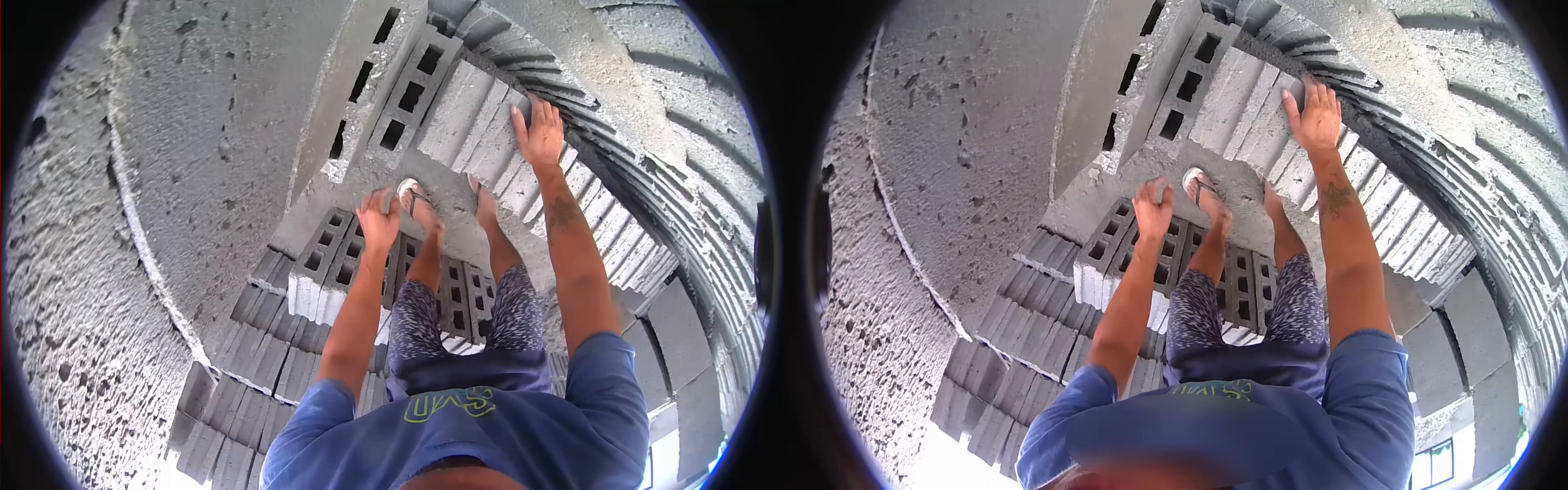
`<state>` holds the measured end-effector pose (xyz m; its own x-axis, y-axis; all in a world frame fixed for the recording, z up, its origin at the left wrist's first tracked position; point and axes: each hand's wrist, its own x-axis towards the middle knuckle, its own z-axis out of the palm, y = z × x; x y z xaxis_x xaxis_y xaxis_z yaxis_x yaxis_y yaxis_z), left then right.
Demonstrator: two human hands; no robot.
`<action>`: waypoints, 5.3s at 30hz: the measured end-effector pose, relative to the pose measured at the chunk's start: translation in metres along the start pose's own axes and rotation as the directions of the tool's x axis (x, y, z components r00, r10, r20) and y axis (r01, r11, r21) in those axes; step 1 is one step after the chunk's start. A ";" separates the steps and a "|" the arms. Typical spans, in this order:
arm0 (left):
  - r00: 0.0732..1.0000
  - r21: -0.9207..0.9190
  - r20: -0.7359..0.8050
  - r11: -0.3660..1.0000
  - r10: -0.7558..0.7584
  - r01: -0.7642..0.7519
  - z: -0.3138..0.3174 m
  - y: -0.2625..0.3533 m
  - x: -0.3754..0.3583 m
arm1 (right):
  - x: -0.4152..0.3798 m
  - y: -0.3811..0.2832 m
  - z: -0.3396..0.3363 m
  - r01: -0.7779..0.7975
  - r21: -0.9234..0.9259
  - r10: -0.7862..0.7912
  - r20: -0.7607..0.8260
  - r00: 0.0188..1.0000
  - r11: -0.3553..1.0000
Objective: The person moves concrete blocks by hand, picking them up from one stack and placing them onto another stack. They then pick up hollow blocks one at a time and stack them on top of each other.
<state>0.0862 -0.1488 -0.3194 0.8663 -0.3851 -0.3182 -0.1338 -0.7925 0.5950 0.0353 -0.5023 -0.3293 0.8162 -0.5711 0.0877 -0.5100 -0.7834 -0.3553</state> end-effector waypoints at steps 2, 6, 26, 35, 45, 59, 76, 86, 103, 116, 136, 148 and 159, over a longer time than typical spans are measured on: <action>0.977 -0.209 -0.122 0.958 0.175 -0.198 0.000 0.068 0.040 | 0.000 0.000 0.001 0.008 -0.036 -0.010 -0.064 0.998 0.999; 0.824 0.038 -0.230 0.851 0.518 -0.524 0.023 0.156 0.105 | 0.032 -0.002 -0.011 -0.104 -0.090 0.118 0.172 0.978 0.991; 0.646 -0.727 0.143 0.364 -0.750 0.583 0.047 0.103 -0.026 | -0.043 -0.133 -0.011 0.297 0.204 -0.358 0.631 0.688 0.933; 0.532 -0.690 -0.020 0.396 -0.847 0.605 0.045 0.093 -0.038 | 0.004 -0.121 0.130 0.102 -0.192 0.090 0.784 0.614 0.976; 0.446 -0.581 -0.204 0.474 -0.872 0.662 0.092 0.019 -0.070 | -0.053 -0.116 0.170 0.030 -0.235 0.121 0.600 0.791 0.972; 0.560 -0.525 -0.021 0.485 -0.828 0.699 0.073 0.040 -0.030 | 0.036 -0.121 0.089 0.086 -0.347 0.193 0.692 0.695 0.934; 0.846 -0.465 0.290 0.706 -0.448 0.533 0.075 0.063 -0.100 | 0.065 0.006 -0.031 -0.208 -0.029 0.165 0.713 0.681 0.978; 0.825 -0.767 0.324 0.382 -0.463 0.516 0.051 0.183 -0.039 | -0.007 -0.032 -0.024 0.136 -0.054 -0.047 0.763 0.644 0.989; 0.471 -0.825 -0.060 0.309 -0.880 0.473 0.141 0.047 -0.098 | -0.053 -0.045 0.103 0.249 -0.236 0.108 0.892 0.439 0.939; 0.399 -0.864 0.142 0.083 -0.906 0.497 0.114 0.036 -0.121 | -0.081 -0.072 0.109 0.034 -0.337 0.264 0.793 0.549 0.941; 0.749 -0.354 0.230 0.664 -0.621 0.659 0.135 0.052 -0.118 | -0.020 0.030 -0.070 0.023 0.072 -0.037 0.190 0.981 0.997; 0.845 -0.727 0.298 0.468 -0.444 0.502 0.132 0.194 -0.120 | 0.007 0.030 -0.051 -0.141 -0.178 0.227 0.745 0.628 0.974; 0.496 -0.595 0.209 0.293 -0.843 0.749 0.148 0.148 -0.135 | -0.114 -0.018 -0.031 -0.035 -0.123 0.123 0.842 0.525 0.992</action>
<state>-0.1215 -0.2843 -0.2976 0.4420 0.3784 -0.8133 0.8954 -0.2395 0.3752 -0.0571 -0.4309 -0.3044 0.5948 -0.1896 -0.7812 -0.5679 -0.7869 -0.2414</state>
